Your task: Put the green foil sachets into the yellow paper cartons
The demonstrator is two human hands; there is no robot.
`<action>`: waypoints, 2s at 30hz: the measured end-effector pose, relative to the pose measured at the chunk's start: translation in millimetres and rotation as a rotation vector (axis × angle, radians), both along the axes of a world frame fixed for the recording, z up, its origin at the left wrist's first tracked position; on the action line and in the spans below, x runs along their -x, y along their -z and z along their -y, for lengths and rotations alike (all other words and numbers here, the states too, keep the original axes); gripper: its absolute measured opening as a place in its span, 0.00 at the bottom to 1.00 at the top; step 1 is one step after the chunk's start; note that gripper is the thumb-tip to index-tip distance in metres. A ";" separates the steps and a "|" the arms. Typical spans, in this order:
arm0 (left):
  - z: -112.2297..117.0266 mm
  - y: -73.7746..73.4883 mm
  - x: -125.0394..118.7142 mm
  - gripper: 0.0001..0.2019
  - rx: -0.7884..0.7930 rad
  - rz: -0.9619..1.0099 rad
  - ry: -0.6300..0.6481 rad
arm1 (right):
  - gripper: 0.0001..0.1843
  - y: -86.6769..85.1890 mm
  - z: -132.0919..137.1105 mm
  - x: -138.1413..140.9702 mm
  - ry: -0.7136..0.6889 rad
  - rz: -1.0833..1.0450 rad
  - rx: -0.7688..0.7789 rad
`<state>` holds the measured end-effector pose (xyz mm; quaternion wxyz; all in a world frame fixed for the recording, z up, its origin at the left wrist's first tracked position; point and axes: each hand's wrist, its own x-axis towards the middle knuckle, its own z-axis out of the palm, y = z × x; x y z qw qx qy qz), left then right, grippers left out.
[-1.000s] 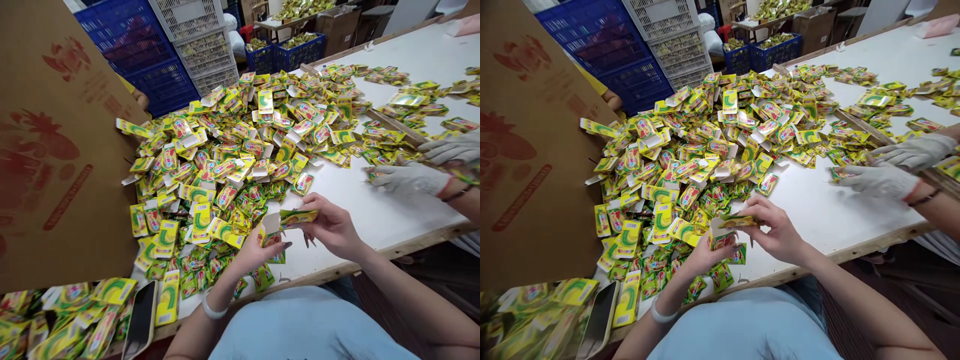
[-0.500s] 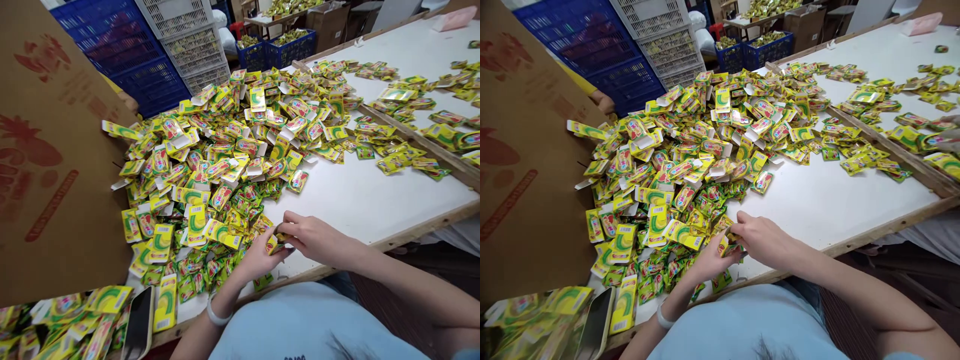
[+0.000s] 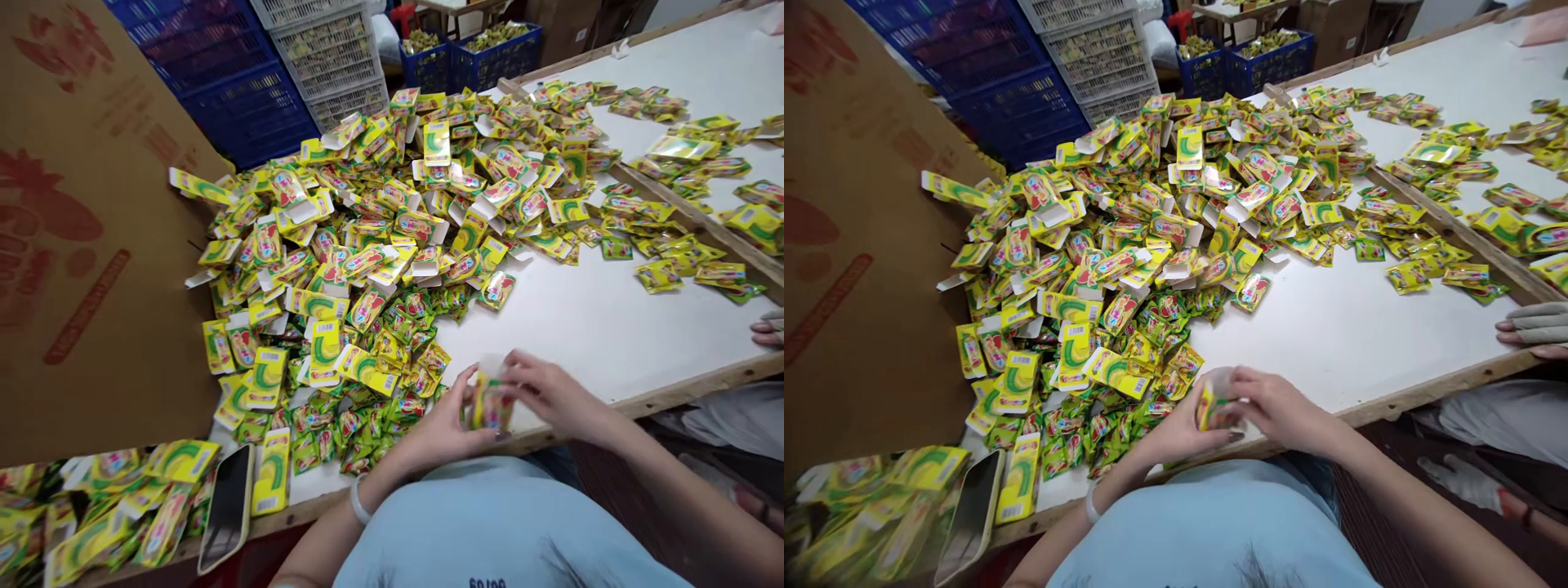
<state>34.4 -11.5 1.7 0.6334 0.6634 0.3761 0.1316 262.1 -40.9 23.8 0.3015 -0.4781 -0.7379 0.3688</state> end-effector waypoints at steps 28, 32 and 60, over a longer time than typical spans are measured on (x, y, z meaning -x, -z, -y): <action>-46.7 26.4 -7.0 0.29 -0.920 -1.012 -0.021 | 0.25 85.6 -1.5 35.3 0.559 -0.722 0.449; -57.8 38.8 1.0 0.20 -0.955 -1.002 0.048 | 0.26 89.5 -3.2 33.4 0.599 -0.772 0.417; -9.0 1.5 36.2 0.08 -0.574 -0.038 -0.338 | 0.32 60.4 -12.1 60.0 -0.097 -0.787 0.683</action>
